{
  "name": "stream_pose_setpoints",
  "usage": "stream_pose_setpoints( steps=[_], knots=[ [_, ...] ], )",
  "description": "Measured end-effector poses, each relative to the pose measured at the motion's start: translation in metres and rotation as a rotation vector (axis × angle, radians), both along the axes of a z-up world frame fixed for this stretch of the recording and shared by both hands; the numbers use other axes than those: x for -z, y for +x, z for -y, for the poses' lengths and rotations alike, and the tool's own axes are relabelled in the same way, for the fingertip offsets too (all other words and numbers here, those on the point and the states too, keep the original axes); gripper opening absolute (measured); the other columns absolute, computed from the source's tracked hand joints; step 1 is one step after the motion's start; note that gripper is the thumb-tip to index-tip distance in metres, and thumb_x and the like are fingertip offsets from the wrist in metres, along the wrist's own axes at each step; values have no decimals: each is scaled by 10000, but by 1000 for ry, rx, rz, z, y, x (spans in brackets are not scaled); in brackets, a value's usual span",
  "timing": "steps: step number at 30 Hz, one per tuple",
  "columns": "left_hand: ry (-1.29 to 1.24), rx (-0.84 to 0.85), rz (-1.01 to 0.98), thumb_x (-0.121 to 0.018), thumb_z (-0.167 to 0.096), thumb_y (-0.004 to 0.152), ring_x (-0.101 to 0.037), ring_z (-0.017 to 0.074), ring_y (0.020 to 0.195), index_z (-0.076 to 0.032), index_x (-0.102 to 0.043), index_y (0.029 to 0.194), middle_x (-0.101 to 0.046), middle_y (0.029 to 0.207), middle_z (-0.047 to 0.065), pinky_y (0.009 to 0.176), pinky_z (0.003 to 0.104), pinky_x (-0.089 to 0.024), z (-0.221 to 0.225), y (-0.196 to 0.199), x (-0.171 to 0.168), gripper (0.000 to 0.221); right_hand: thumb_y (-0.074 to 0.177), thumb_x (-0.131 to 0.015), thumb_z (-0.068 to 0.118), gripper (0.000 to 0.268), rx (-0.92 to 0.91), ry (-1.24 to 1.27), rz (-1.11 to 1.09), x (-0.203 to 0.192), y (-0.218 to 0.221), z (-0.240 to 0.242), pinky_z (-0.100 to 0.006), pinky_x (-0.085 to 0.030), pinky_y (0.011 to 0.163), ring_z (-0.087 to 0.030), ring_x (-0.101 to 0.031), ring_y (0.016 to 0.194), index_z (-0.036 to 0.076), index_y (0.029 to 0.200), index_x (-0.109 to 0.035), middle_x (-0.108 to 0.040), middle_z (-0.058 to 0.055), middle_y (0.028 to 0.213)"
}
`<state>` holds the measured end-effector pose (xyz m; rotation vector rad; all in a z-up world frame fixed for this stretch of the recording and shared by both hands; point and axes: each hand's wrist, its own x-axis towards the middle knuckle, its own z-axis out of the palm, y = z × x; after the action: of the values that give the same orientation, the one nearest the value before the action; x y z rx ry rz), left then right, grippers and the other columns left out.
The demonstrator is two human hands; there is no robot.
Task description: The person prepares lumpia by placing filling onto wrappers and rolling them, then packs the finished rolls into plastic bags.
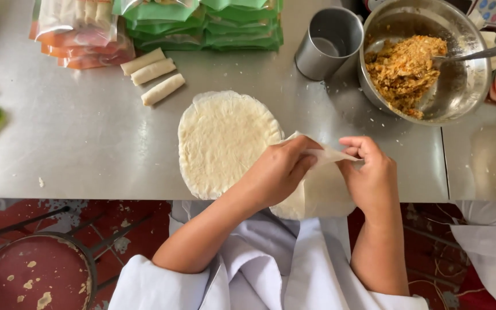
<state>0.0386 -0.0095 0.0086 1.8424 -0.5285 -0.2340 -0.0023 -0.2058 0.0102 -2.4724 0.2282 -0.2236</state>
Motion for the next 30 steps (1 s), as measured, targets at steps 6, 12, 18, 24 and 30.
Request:
stream_pose_setpoints(
  steps=[6,12,18,24,30],
  knots=[
    [426,-23,149,-760,-515,766,-717,444,730,-125,-483,1098,-691,777,155,674,554,-566,-6,-9,-37,582,885,-805,107,121,-121,-105,227,-9,-23,-13,-340,-514,648,-265,-645,678,137,801,-723,-622,-36,675],
    [557,-235,299,-617,-197,823,-704,369,592,-232,-503,1001,-656,665,37,580,471,-586,-17,5,-9,213,933,-800,149,25,59,59,128,-13,-34,5,-355,-480,606,-134,-531,590,145,930,-775,-641,-61,661],
    [314,-81,358,-769,-197,674,-707,332,855,-204,-545,999,-636,920,45,710,455,-585,-8,-8,6,395,893,-742,-12,191,-32,109,150,-34,-26,-38,-452,-536,649,-277,-680,701,48,1074,-732,-695,-157,756],
    [257,1,51,-847,-331,670,-724,424,772,-113,-493,1151,-689,812,106,696,549,-562,-22,-15,-50,636,899,-658,-42,186,-151,232,208,-19,-34,-32,-346,-566,580,-149,-688,646,100,939,-772,-682,-104,647],
    [587,-326,283,-733,-297,822,-719,350,675,-253,-554,1043,-686,676,71,600,488,-573,-46,7,-10,288,1068,-609,108,194,-14,223,212,-21,-41,-6,-423,-483,559,-131,-460,641,-13,940,-689,-608,-154,626]
  ],
)
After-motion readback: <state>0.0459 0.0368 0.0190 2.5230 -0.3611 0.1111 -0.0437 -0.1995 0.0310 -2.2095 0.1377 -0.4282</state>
